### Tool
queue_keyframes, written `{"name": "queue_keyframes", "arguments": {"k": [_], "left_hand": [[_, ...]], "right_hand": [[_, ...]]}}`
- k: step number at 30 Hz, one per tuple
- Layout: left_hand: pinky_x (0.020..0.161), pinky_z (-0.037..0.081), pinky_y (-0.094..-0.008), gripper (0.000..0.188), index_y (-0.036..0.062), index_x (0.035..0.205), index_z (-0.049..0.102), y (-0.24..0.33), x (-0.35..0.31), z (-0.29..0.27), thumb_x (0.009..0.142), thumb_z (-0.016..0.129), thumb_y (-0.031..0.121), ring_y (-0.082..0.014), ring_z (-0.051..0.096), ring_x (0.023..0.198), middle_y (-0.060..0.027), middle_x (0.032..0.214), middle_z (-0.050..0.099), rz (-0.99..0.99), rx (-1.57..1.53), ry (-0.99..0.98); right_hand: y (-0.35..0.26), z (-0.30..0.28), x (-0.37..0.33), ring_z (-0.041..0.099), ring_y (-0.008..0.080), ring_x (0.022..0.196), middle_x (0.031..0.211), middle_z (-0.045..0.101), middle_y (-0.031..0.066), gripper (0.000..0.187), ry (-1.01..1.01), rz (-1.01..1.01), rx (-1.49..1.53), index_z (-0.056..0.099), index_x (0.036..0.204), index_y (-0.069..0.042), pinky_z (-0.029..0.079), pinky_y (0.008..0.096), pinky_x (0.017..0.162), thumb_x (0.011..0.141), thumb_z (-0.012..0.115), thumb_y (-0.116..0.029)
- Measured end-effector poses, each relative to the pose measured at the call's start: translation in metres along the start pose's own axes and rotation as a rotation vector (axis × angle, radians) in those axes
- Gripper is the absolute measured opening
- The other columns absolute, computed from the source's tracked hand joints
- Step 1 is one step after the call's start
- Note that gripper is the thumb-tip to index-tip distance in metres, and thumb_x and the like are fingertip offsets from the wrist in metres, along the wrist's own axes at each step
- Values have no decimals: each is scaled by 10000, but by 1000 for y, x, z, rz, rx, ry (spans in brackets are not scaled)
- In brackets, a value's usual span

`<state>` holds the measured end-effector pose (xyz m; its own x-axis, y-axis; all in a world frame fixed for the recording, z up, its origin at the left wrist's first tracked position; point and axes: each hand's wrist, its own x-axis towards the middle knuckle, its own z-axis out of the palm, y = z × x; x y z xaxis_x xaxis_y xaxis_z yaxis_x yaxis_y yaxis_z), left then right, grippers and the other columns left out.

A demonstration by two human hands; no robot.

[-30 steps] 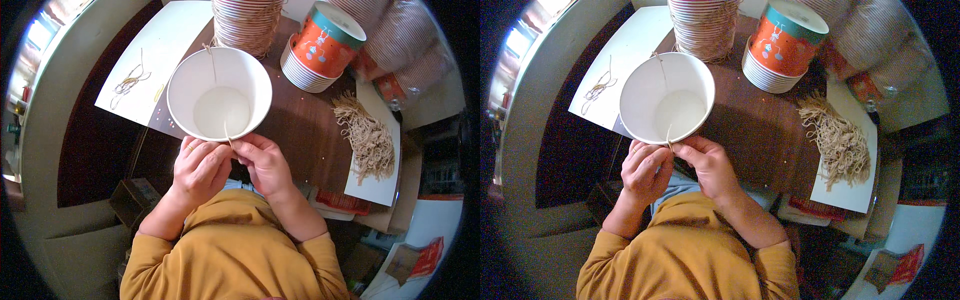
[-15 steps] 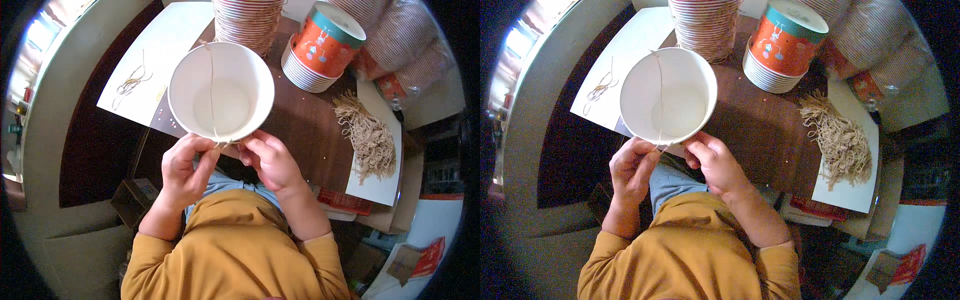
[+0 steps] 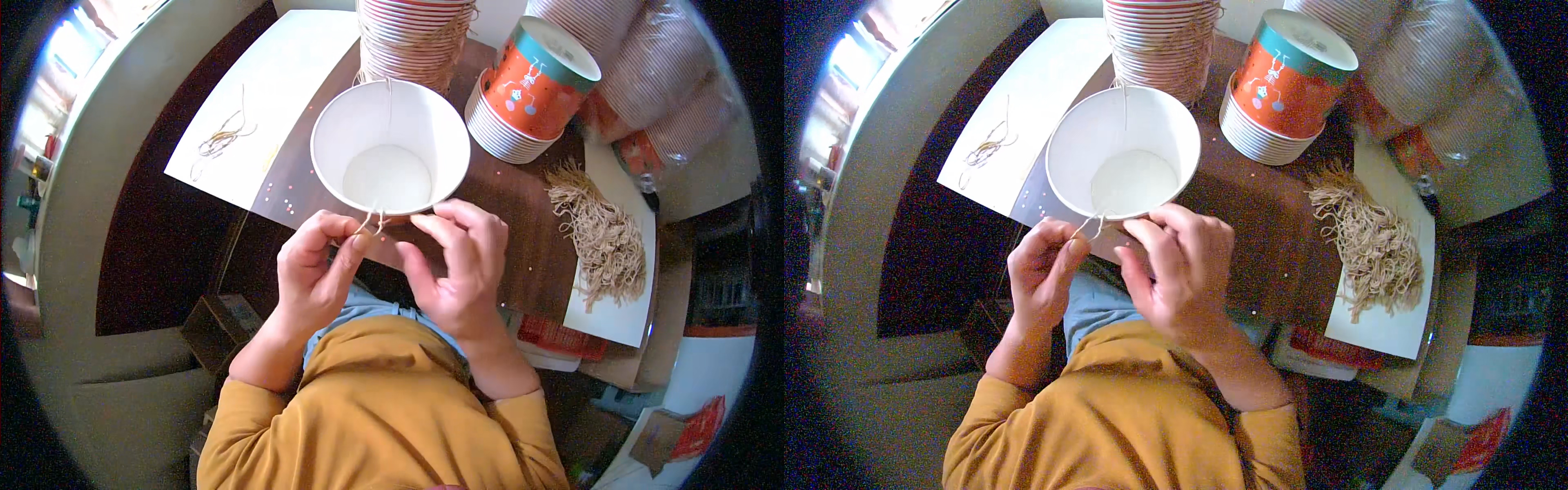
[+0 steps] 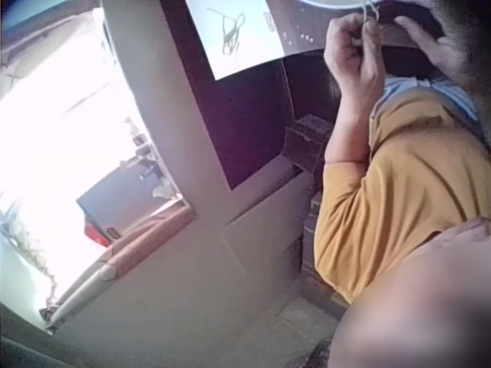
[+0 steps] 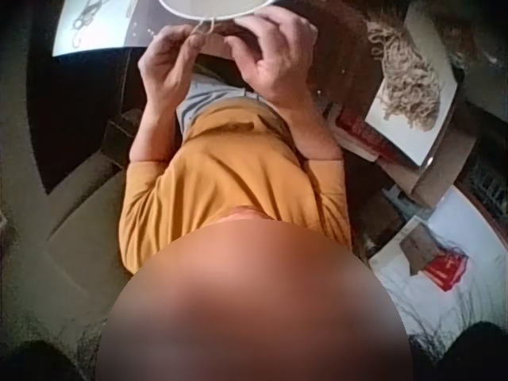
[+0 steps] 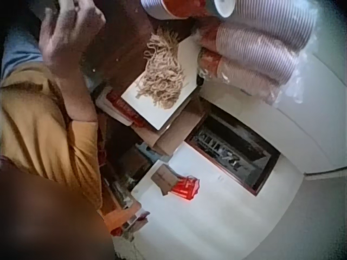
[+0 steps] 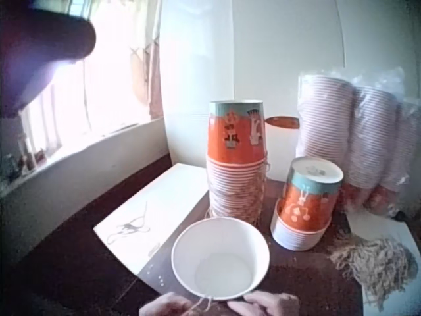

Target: The recorder is manually threading and tying thin strings onto paper buckets, likely as handles.

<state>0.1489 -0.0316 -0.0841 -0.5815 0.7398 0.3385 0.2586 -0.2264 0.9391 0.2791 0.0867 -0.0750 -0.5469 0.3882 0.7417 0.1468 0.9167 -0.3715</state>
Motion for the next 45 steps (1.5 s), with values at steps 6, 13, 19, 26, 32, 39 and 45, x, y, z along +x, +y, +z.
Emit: {"name": "queue_keyframes", "arguments": {"k": [6,13,19,26,32,39,45], "left_hand": [[636,425,-182,60,-39,914,585,4,2,3,895,593,18,-48,533,738,-18,812,596,-72,-66,-14],[693,469,-188,141,-44,985,594,-4,3,-7,918,593,81,-60,570,783,-31,877,634,-196,-368,12],[712,475,-197,167,-50,1021,586,-5,5,-2,903,606,66,-73,585,791,-47,885,641,-184,-186,198],[581,487,-216,134,-13,874,657,-9,4,1,746,696,-22,-111,600,630,-94,773,649,167,329,187],[555,519,-239,130,-9,852,660,-4,11,5,728,689,-37,-141,624,603,-104,757,651,279,462,189],[520,512,-265,94,21,788,646,-8,13,2,708,684,-11,-160,613,572,-81,688,626,359,661,206],[495,473,-244,52,13,769,641,7,12,0,737,673,38,-99,577,543,-58,629,611,116,581,151]], "right_hand": [[15,27,-2,516,254,903,1049,538,70,265,0,-97,-16,614,1006,-128,378,409,796,764,690,-204],[10,40,4,504,237,920,1040,552,51,191,88,-166,-89,623,925,-146,361,411,805,754,689,-200],[13,46,8,499,235,928,1040,557,40,176,90,-171,-66,617,874,-147,352,409,811,723,695,-193],[3,40,10,506,220,898,981,575,30,201,58,-178,-94,627,850,-161,359,373,793,677,729,-142],[3,41,9,498,213,901,977,574,26,179,79,-226,-121,631,855,-156,354,370,784,698,716,-163],[5,41,9,496,218,906,979,567,27,185,73,-210,-147,634,862,-156,351,376,791,695,715,-154],[4,39,7,497,225,910,989,565,34,211,33,-183,-153,635,874,-148,352,390,800,681,715,-122]]}}
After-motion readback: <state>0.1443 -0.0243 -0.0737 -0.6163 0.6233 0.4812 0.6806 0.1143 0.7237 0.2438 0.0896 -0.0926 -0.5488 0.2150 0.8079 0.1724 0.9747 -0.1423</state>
